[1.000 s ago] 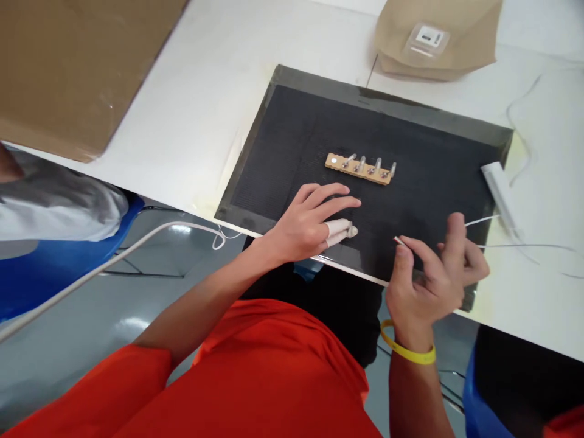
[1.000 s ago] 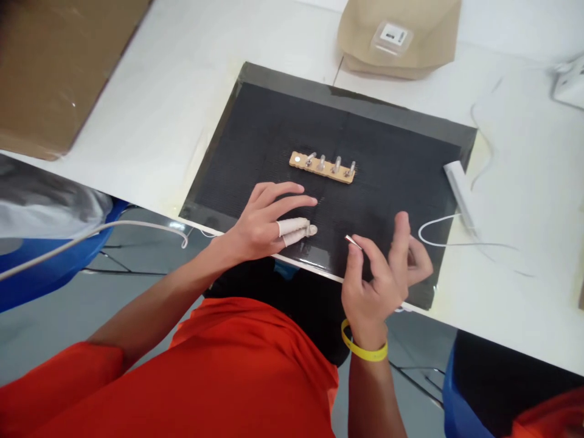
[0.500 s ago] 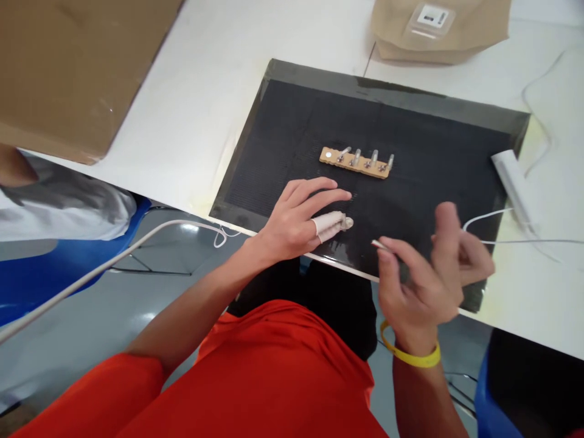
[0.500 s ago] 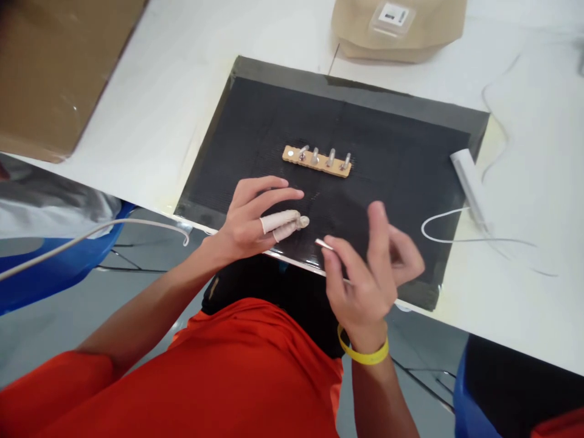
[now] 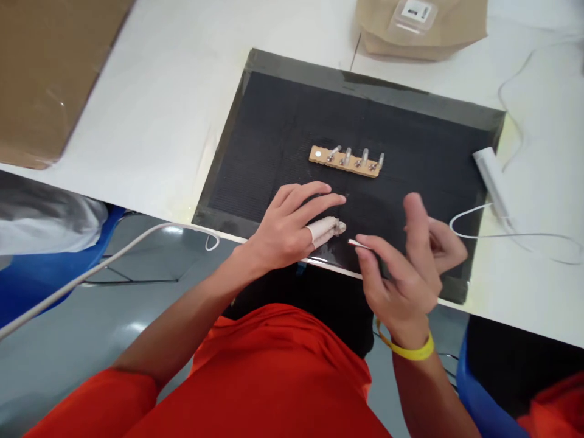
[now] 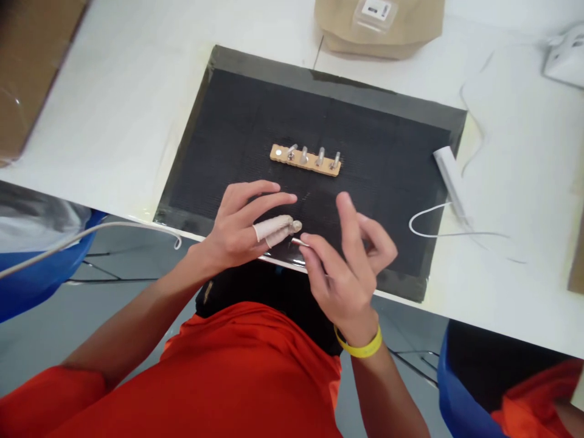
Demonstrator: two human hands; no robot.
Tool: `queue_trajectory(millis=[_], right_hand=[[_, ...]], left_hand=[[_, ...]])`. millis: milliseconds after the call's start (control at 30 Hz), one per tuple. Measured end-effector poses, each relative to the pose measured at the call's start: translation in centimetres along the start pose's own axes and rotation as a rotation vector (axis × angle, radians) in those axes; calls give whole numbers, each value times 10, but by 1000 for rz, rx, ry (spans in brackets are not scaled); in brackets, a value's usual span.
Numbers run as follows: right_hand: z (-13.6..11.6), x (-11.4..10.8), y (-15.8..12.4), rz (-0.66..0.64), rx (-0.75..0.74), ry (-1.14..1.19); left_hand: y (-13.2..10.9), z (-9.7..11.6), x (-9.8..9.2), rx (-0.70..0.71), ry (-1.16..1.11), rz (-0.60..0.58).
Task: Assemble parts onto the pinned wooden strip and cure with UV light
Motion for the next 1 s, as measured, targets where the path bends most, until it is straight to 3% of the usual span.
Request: queue_trajectory(millis=[133, 367, 767, 1000], right_hand=[[12, -5, 0, 47, 163, -44], [8, -13, -1, 71, 228, -71], [-1, -3, 3, 73, 248, -32], [1, 4, 3, 3, 206, -28]], left_hand=[[0, 3, 1, 32, 13, 12], [3, 5, -3, 62, 51, 47], [2, 2, -4, 18, 61, 53], [0, 0, -2, -19, 61, 16]])
Point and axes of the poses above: each hand's wrist, its own y-axis towards the middle knuckle, its own x-axis out of the palm, z = x × y, the point moved 7 cm from there along y, towards the middle knuckle, and after that the axes turned 15 degrees about z, right-handed, at the moved point
